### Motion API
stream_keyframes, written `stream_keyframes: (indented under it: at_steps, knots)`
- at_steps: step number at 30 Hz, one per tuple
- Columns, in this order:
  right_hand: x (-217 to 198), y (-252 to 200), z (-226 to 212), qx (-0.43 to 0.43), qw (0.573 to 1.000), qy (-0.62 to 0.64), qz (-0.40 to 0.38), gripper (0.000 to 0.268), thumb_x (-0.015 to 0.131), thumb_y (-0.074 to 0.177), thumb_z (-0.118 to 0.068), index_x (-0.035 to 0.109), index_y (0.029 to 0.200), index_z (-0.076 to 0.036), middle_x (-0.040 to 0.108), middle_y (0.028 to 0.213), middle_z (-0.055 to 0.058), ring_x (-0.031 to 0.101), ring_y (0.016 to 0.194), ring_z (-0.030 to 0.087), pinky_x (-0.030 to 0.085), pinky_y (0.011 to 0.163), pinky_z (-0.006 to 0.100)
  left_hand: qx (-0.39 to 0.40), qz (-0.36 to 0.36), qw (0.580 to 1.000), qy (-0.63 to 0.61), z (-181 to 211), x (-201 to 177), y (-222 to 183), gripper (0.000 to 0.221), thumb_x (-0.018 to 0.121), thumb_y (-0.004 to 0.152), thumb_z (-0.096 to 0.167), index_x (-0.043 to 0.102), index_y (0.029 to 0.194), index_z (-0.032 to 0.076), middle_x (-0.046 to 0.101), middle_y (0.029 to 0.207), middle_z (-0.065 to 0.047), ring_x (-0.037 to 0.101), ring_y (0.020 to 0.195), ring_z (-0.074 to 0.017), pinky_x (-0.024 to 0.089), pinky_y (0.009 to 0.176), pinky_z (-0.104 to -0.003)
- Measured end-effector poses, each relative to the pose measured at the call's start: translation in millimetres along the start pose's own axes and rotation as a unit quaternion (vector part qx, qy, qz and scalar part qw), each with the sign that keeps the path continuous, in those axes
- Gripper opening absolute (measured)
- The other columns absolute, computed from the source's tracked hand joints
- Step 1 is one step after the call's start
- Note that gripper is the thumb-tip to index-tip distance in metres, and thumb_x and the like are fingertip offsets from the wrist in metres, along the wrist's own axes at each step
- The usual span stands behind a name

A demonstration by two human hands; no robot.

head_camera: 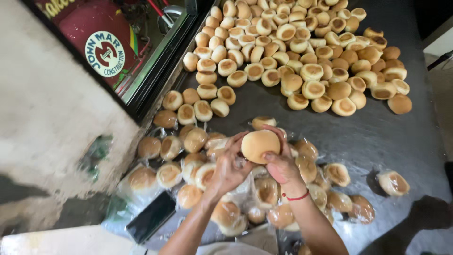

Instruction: The person packages bread rolls by hand, picking up a roll, inserting it into a plastic bag, and twisting the bag closed. They repeat this process for several rolls, occasionally moving aside packaged rolls to reach more items on the table.

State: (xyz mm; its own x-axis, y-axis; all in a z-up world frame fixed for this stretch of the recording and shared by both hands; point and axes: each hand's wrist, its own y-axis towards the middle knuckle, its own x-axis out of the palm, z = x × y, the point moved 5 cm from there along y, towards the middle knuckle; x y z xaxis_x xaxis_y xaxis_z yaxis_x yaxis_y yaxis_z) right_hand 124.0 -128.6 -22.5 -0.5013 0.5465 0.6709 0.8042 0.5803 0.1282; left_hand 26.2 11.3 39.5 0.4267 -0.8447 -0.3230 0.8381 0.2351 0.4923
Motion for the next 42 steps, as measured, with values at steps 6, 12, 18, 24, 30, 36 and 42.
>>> stream_keyframes:
  at_steps: [6, 12, 18, 24, 30, 36, 42]
  knots:
    - [64, -63, -18, -0.248, 0.74, -0.625, 0.0, 0.071, 0.089, 0.076, -0.01, 0.054, 0.137, -0.01, 0.06, 0.128, 0.013, 0.065, 0.116, 0.028, 0.056, 0.096, 0.038, -0.072, -0.086, 0.993, 0.027, 10, -27, -24, 0.058, 0.067, 0.073, -0.005, 0.062, 0.131, -0.002, 0.061, 0.142, -0.018, 0.07, 0.111, -0.0344, 0.06, 0.092, -0.036]
    - [83, -82, -8, -0.1, 0.735, -0.664, -0.096, 0.081, 0.084, 0.069, -0.008, 0.047, 0.14, 0.002, 0.053, 0.129, 0.025, 0.058, 0.116, 0.044, 0.049, 0.095, 0.047, 0.043, -0.074, 0.989, 0.121, 5, -17, -53, 0.069, 0.074, 0.064, -0.005, 0.056, 0.131, -0.01, 0.057, 0.14, -0.027, 0.063, 0.12, -0.0419, 0.055, 0.096, -0.041]
    - [46, -87, 19, -0.01, 0.639, -0.766, -0.078, 0.03, 0.077, 0.087, -0.007, 0.066, 0.115, -0.005, 0.066, 0.12, 0.016, 0.061, 0.118, 0.035, 0.051, 0.097, 0.044, 0.005, -0.157, 0.987, 0.016, 40, -22, -62, 0.073, 0.067, 0.068, -0.007, 0.054, 0.14, -0.004, 0.056, 0.147, -0.022, 0.067, 0.117, -0.0361, 0.058, 0.089, -0.036]
    - [45, -87, -12, -0.137, 0.746, -0.642, -0.114, 0.019, 0.079, 0.09, -0.007, 0.072, 0.106, 0.001, 0.066, 0.122, 0.015, 0.069, 0.085, 0.018, 0.056, 0.073, 0.03, 0.049, -0.165, 0.985, -0.017, 37, -59, -50, 0.046, 0.065, 0.081, -0.009, 0.07, 0.126, 0.001, 0.072, 0.128, -0.014, 0.074, 0.113, -0.0279, 0.062, 0.093, -0.034]
    - [42, -81, -28, 0.076, 0.893, -0.437, -0.073, 0.009, 0.068, 0.097, -0.004, 0.073, 0.101, 0.003, 0.076, 0.089, 0.008, 0.067, 0.066, 0.014, 0.055, 0.06, 0.025, 0.009, -0.184, 0.977, 0.106, 15, -48, -38, 0.026, 0.081, 0.087, 0.009, 0.076, 0.112, 0.007, 0.074, 0.106, -0.012, 0.075, 0.087, -0.0261, 0.059, 0.076, -0.038]
    - [42, -91, -39, -0.043, 0.956, -0.29, -0.018, 0.006, 0.069, 0.098, 0.0, 0.07, 0.102, 0.004, 0.074, 0.094, 0.012, 0.072, 0.079, 0.015, 0.057, 0.065, 0.027, -0.001, -0.076, 0.997, 0.03, 15, -44, -52, 0.011, 0.074, 0.097, 0.006, 0.075, 0.108, 0.005, 0.072, 0.099, -0.015, 0.067, 0.085, -0.0275, 0.055, 0.072, -0.037]
    - [35, -99, -19, -0.074, 0.945, -0.317, 0.028, 0.004, 0.066, 0.102, -0.001, 0.067, 0.105, 0.001, 0.069, 0.1, 0.006, 0.063, 0.085, 0.013, 0.053, 0.076, 0.029, -0.085, -0.066, 0.994, -0.03, 0, -32, -66, 0.012, 0.073, 0.1, 0.011, 0.076, 0.105, 0.001, 0.068, 0.092, -0.007, 0.058, 0.079, -0.011, 0.049, 0.072, -0.027]
